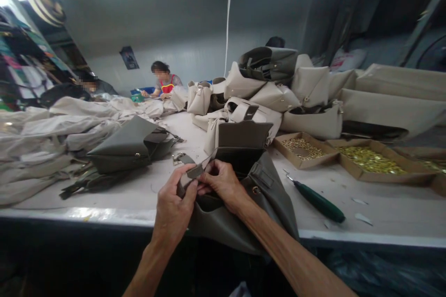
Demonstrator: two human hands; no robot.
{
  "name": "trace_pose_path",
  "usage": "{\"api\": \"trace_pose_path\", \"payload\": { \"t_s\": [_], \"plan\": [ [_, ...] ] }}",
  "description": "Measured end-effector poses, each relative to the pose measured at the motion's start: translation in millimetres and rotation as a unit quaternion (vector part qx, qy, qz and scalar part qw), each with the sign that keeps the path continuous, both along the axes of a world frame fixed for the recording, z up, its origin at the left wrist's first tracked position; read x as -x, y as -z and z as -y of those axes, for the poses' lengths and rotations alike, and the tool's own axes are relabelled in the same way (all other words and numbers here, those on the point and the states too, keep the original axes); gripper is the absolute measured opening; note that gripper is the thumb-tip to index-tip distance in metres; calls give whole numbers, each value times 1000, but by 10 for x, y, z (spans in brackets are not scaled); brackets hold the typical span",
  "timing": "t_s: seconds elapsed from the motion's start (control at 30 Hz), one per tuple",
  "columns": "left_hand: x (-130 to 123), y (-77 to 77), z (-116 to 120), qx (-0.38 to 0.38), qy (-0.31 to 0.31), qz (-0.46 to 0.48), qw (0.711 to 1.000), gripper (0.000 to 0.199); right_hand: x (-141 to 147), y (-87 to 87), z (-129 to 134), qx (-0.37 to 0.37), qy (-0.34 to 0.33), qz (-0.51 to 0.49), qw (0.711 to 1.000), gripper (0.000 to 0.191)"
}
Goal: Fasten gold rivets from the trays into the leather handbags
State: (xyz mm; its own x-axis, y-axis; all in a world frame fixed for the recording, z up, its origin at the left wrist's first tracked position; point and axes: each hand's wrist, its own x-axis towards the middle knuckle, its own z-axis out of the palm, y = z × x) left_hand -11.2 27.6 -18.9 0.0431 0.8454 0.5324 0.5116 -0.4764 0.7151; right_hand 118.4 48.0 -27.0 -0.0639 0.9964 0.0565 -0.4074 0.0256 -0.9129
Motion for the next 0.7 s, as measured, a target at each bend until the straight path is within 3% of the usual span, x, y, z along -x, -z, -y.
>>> {"api": "trace_pose_path", "payload": {
  "t_s": [0.13,0.2,0.23,0.27,0.33,0.4,0.43,0.5,0.57,0.6,0.7],
  "plan": [
    [12,-33,-59,-8,-13,-13,1000,29,-65,-135,10,5,2,103,995,18],
    [41,-64,-127,-17,-20,-14,1000,26,-127,-289,97,-39,55,239,969,13],
    [63,-87,-171,-20,-21,-15,999,26,-169,-391,178,-86,99,318,939,12],
    [90,-117,-221,-20,-18,-17,999,26,-217,-507,287,-145,151,391,896,12],
    [153,-207,-329,-14,-2,-27,1000,26,-343,-764,573,-279,257,492,784,9],
    [216,-346,-436,-10,28,-39,999,26,-514,-1014,891,-395,355,522,667,8],
    [240,-433,-486,-12,51,-44,998,26,-617,-1119,1034,-423,403,526,618,8],
    [261,-627,-581,-24,110,-43,993,29,-852,-1270,1236,-411,488,540,550,11],
    [225,-821,-669,-20,182,-33,982,38,-1102,-1328,1301,-351,538,553,531,16],
    [180,-903,-710,-14,220,-28,975,43,-1221,-1324,1285,-318,545,556,542,18],
    [-61,-1022,-814,17,322,-43,946,49,-1483,-1206,1114,-238,497,546,631,27]
  ]
}}
